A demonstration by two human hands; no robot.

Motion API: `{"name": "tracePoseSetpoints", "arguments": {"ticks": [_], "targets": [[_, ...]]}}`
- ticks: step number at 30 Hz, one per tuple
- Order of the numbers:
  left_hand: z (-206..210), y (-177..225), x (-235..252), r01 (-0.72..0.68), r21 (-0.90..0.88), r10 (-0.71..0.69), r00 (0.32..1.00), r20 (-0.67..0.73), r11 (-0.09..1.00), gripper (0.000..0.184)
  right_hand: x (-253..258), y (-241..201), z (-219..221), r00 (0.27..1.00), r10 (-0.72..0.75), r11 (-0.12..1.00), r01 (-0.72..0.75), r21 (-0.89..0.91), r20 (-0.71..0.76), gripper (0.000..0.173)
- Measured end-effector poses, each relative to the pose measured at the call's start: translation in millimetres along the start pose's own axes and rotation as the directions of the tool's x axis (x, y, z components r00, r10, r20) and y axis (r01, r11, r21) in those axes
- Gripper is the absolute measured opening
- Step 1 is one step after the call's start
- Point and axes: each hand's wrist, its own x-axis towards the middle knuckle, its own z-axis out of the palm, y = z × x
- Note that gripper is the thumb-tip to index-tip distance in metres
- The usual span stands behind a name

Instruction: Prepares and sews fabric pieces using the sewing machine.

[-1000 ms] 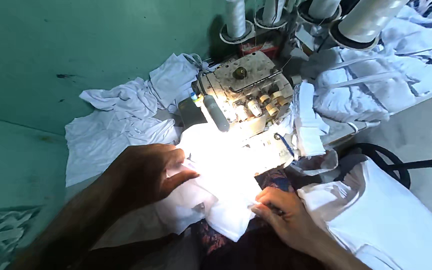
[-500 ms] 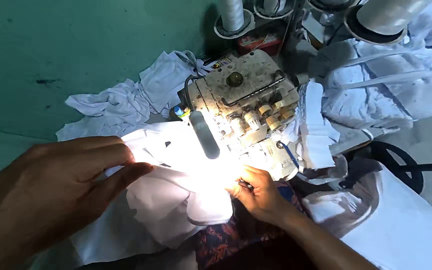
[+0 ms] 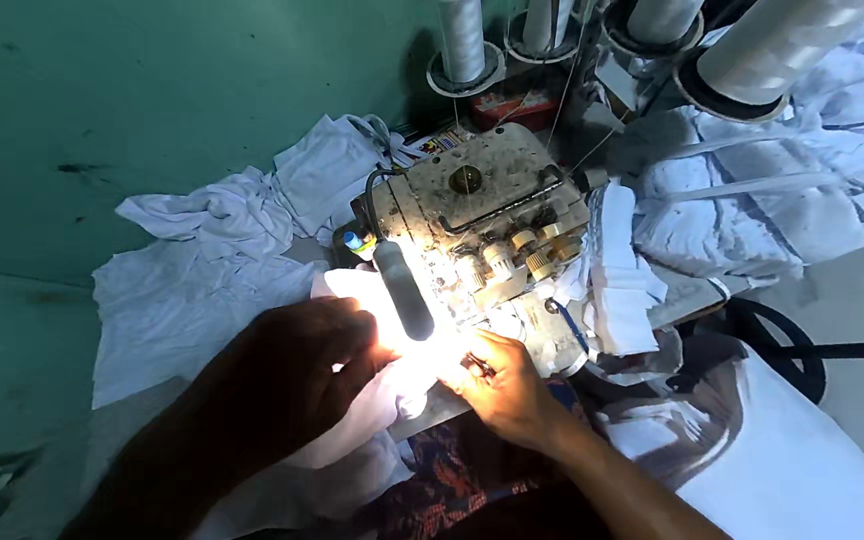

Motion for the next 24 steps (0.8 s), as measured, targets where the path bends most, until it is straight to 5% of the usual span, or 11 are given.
{"name": "tracePoseSetpoints", "arguments": {"ticks": [3,6,9,16,20,24], "targets": [[28.9,7.1,-10.5,0.069,-0.034,-0.070,0.998,-0.008,0.997,0.039,-9.6,-9.6,-3.6,0.999,0.026,1.000,-0.026,-0.004,0.046,0.032],[63.0,8.6,-25.3,0.092,0.157,-0.093,0.996,0.000,0.983,0.065,-19.6,-14.8,-6.4,0.998,-0.001,0.998,0.006,-0.064,0.068,0.032],[70.6,-0.6,-35.9,0.126,0.289,-0.118,0.992,-0.047,0.949,0.070,-28.3,-6.9,-5.9,0.999,-0.020,0.995,0.023,-0.101,0.026,0.030],[55.7,-28.9,-31.9,0.203,0.407,-0.213,0.977,-0.021,0.891,0.062,-36.7,2.0,2.9,0.998,0.004,0.998,-0.007,-0.054,-0.055,0.030],[27.5,-61.4,-24.3,0.172,0.278,-0.197,0.978,0.064,0.945,0.063,-21.3,4.8,13.4,0.992,0.024,0.999,-0.020,0.034,-0.121,0.023],[-22.9,-80.0,-23.0,0.140,0.125,-0.151,0.985,0.080,0.982,0.036,3.5,3.1,17.8,0.984,0.068,0.995,-0.055,0.082,-0.165,0.017]]}}
